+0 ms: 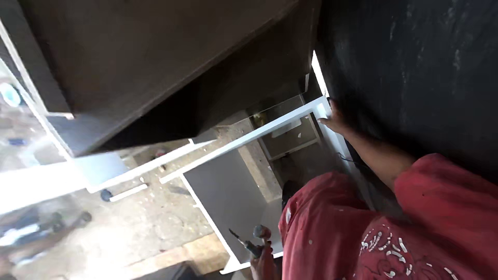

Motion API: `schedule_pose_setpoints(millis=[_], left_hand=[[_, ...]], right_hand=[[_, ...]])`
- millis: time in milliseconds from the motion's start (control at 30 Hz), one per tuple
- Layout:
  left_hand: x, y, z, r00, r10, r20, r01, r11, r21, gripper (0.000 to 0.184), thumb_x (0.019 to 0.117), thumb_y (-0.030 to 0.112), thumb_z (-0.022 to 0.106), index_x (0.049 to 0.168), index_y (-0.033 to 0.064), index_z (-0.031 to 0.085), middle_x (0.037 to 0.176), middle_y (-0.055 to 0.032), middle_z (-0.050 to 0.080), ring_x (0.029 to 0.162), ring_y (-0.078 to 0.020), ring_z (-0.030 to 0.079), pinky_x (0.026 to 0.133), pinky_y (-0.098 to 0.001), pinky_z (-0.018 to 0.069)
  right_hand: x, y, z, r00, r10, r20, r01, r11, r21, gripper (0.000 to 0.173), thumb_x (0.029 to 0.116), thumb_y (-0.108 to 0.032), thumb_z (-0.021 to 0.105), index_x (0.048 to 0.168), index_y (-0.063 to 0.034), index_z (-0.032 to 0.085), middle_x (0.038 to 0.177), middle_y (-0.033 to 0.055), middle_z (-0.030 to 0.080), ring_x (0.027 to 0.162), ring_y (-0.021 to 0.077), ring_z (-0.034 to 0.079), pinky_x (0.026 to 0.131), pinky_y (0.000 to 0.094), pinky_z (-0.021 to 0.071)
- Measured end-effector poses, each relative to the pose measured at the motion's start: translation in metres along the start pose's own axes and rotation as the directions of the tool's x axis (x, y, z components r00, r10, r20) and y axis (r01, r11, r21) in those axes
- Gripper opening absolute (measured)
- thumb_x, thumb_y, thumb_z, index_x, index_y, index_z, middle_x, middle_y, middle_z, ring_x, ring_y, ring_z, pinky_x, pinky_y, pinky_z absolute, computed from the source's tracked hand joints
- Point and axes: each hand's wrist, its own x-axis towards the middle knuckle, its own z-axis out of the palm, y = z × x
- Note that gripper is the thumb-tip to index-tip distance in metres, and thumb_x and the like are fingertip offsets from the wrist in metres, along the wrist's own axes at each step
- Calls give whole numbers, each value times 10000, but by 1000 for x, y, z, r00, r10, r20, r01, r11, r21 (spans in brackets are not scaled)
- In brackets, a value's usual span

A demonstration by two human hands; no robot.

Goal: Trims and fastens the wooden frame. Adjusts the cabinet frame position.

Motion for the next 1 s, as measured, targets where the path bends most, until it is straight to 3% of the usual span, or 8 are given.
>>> schedule_pose_setpoints(millis=[333, 433, 667, 733, 800, 867, 933, 1000], left_hand=[[-42, 57, 12, 984, 145, 108, -143, 989, -25, 151, 1001, -26, 537, 1095, -129, 481, 742, -47, 581, 577, 4, 560, 529, -153, 490], [-95, 191, 65, 882, -433, -184, 469, 840, 271, 242, 1028, -26, 490, 1265, -52, 532, 951, -115, 619, 717, -107, 557, 738, -238, 498], [30, -5, -38, 998, -8, 60, 1, 994, 112, 139, 992, 39, 632, 1056, -67, 570, 692, -82, 600, 531, -111, 551, 493, -284, 498], [16, 19, -39, 989, 131, 69, -135, 990, 41, 217, 986, -52, 570, 1140, -186, 496, 747, -162, 595, 556, -108, 560, 492, -258, 492], [-30, 124, -14, 977, -209, -32, 210, 953, 216, 236, 1058, 13, 495, 1285, -44, 470, 890, -80, 581, 676, -64, 565, 690, -218, 516], [-34, 104, -16, 897, 438, 64, -433, 897, -85, 185, 987, -77, 511, 1005, -245, 436, 712, -150, 566, 555, -21, 561, 502, -119, 449], [-59, 184, -16, 980, -168, 105, 152, 978, 145, 245, 1042, 3, 499, 1221, -165, 493, 972, -161, 620, 777, -96, 603, 746, -202, 503], [-66, 213, -19, 946, -291, 144, 267, 949, 167, 334, 1041, -8, 467, 1317, -195, 443, 1127, -233, 613, 909, -131, 614, 828, -223, 496]], right_hand=[[-13, 1, 7, 984, 36, -176, -44, 998, -42, 616, 940, -362, 729, 1448, -75, 531, 1386, 189, 605, 1292, 347, 583, 1098, 562, 455], [-10, -11, 7, 982, 59, -178, -79, 991, -109, 607, 952, -353, 698, 1457, -71, 516, 1417, 179, 586, 1317, 336, 570, 1098, 552, 457], [16, -29, 14, 963, 100, -250, -153, 967, -205, 488, 954, -321, 636, 1365, -64, 591, 1312, 194, 646, 1168, 397, 651, 906, 643, 532], [19, -29, 17, 956, 101, -275, -166, 960, -224, 466, 939, -311, 632, 1339, -73, 613, 1282, 194, 664, 1149, 402, 660, 904, 653, 523], [20, -26, 21, 949, 76, -307, -140, 971, -192, 446, 945, -266, 641, 1335, -52, 626, 1278, 211, 660, 1184, 400, 642, 982, 628, 501], [18, -27, 20, 949, 72, -308, -131, 976, -176, 430, 964, -256, 638, 1337, -42, 624, 1282, 218, 662, 1215, 388, 633, 1035, 599, 483], [13, -29, 20, 952, 78, -295, -134, 975, -175, 438, 994, -272, 601, 1355, -24, 614, 1304, 231, 652, 1243, 390, 619, 1063, 592, 463], [9, -36, 16, 955, 90, -282, -148, 971, -189, 409, 1016, -261, 580, 1335, -8, 620, 1290, 246, 651, 1237, 404, 617, 1061, 593, 460]])
